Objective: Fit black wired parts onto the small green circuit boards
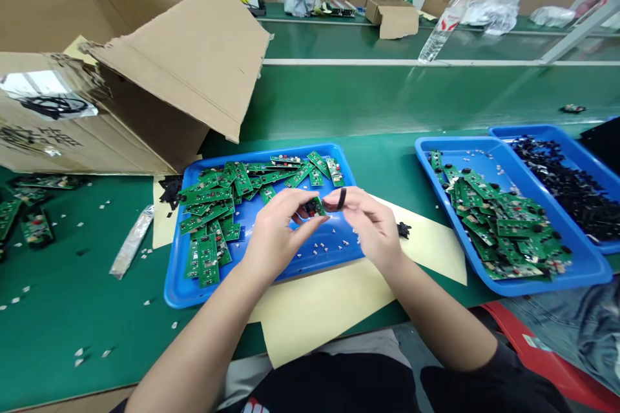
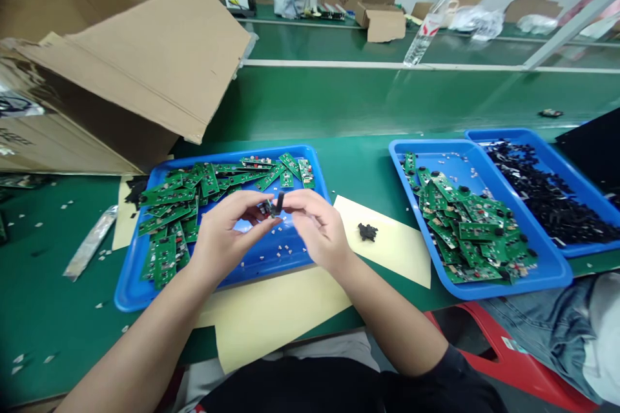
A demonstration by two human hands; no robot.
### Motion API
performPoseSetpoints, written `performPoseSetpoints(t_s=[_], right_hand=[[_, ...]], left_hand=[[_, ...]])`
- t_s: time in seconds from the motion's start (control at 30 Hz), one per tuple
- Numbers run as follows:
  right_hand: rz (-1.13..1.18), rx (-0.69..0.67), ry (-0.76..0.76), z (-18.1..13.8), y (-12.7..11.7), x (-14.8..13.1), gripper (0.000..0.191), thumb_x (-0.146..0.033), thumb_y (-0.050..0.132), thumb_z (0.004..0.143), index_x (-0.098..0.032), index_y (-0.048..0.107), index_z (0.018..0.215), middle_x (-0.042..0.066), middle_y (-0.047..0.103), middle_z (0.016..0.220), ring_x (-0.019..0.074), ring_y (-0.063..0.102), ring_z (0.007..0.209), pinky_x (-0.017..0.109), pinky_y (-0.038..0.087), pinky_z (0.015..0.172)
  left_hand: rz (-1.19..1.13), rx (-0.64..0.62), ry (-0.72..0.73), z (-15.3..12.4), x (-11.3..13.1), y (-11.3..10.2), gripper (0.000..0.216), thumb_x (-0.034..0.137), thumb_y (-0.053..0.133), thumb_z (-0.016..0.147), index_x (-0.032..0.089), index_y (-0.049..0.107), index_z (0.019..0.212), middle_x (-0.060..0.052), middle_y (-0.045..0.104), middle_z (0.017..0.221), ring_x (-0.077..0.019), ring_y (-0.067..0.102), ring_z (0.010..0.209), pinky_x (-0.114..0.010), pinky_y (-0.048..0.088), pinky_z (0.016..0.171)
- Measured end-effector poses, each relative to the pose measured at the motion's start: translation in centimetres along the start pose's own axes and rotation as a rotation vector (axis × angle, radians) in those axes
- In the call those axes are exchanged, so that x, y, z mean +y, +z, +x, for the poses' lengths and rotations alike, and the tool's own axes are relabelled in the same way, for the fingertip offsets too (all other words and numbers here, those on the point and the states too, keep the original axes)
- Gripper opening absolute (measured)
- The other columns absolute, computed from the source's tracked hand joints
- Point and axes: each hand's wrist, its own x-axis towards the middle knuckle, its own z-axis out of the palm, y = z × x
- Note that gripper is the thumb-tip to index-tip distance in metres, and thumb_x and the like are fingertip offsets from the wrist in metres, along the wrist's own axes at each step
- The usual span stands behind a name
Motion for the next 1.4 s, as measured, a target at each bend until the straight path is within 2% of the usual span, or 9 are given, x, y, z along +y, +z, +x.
performPoseSetpoints(t_s=[0.13,0.23,0.4,0.47,0.7,0.9,1.07,1.27,1.4], right_hand=[[0.315,0.024,0.348,0.7,-0.6,-0.2,0.041,-0.050,0.039,0.089,-0.019,0.064,0.096,0.006,0.068,0.083,0.0175,0.066,0.076,0.032,0.054,0.069],[0.292,-0.049,0.477,1.2,-1.1,-0.6,0.049,-0.061,0.049,0.083,-0.017,0.061,0.099,0.003,0.065,0.069,0.0147,0.064,0.065,0.027,0.053,0.060],[0.193,-0.215,0.457,0.7,-1.4,-1.5,0.039,-0.041,0.069,0.075,-0.018,0.058,0.106,0.000,0.066,0.069,0.0126,0.064,0.062,0.024,0.050,0.055],[0.187,-0.253,0.460,0.4,-1.2,-1.7,0.036,-0.034,0.068,0.077,-0.018,0.058,0.107,0.000,0.067,0.067,0.0129,0.064,0.062,0.024,0.049,0.052],[0.279,-0.189,0.447,0.5,-0.8,-1.5,0.024,-0.022,0.063,0.079,-0.017,0.059,0.103,-0.005,0.064,0.061,0.0089,0.061,0.056,0.023,0.050,0.057],[0.371,-0.298,0.562,0.6,-1.0,-1.6,0.028,-0.021,0.060,0.079,-0.016,0.056,0.106,-0.006,0.061,0.058,0.0072,0.056,0.048,0.020,0.044,0.048],[0.412,-0.351,0.549,0.7,-1.3,-1.4,0.029,-0.017,0.059,0.076,-0.017,0.055,0.105,-0.008,0.059,0.057,0.0060,0.053,0.044,0.020,0.044,0.046],[0.214,-0.316,0.480,0.7,-1.1,-1.5,0.022,-0.019,0.060,0.076,-0.017,0.058,0.097,-0.007,0.058,0.057,0.0068,0.054,0.047,0.019,0.044,0.045],[0.029,-0.209,0.316,0.4,-0.8,-1.5,0.019,-0.021,0.060,0.078,-0.017,0.061,0.096,-0.003,0.062,0.062,0.0092,0.059,0.056,0.022,0.049,0.053]], left_hand=[[0.160,0.125,0.151,-0.1,-0.2,-0.1,0.019,0.025,0.063,0.083,0.019,0.062,0.101,-0.006,0.067,0.097,-0.0156,0.065,0.083,-0.028,0.055,0.072],[0.238,0.147,0.237,-0.2,-0.3,0.0,0.017,0.023,0.062,0.084,0.020,0.063,0.100,-0.006,0.068,0.097,-0.0170,0.065,0.088,-0.030,0.056,0.077],[0.310,0.194,0.314,-0.2,-0.3,0.0,0.019,0.018,0.062,0.083,0.020,0.062,0.102,-0.007,0.068,0.096,-0.0164,0.066,0.086,-0.028,0.056,0.075],[0.304,0.206,0.319,-0.2,-0.3,0.0,0.020,0.017,0.064,0.082,0.019,0.062,0.102,-0.007,0.068,0.096,-0.0164,0.066,0.086,-0.028,0.056,0.074],[0.238,0.256,0.278,-0.2,-0.2,0.1,0.023,0.022,0.070,0.078,0.019,0.062,0.099,-0.004,0.070,0.087,-0.0135,0.067,0.074,-0.023,0.055,0.062],[0.257,0.254,0.312,-0.2,-0.1,0.2,0.023,0.022,0.072,0.076,0.017,0.062,0.097,-0.004,0.071,0.083,-0.0126,0.067,0.070,-0.022,0.054,0.062],[0.248,0.203,0.339,-0.1,-0.1,-0.1,0.019,0.024,0.068,0.080,0.020,0.064,0.098,-0.004,0.073,0.091,-0.0143,0.069,0.075,-0.024,0.057,0.066],[0.222,0.113,0.334,-0.3,-0.4,-0.5,0.019,0.024,0.065,0.083,0.020,0.065,0.101,-0.005,0.073,0.095,-0.0144,0.069,0.078,-0.024,0.058,0.070],[0.179,0.044,0.269,-0.2,-0.2,-0.7,0.022,0.024,0.064,0.083,0.020,0.065,0.105,-0.006,0.072,0.098,-0.0143,0.068,0.079,-0.024,0.058,0.069]])
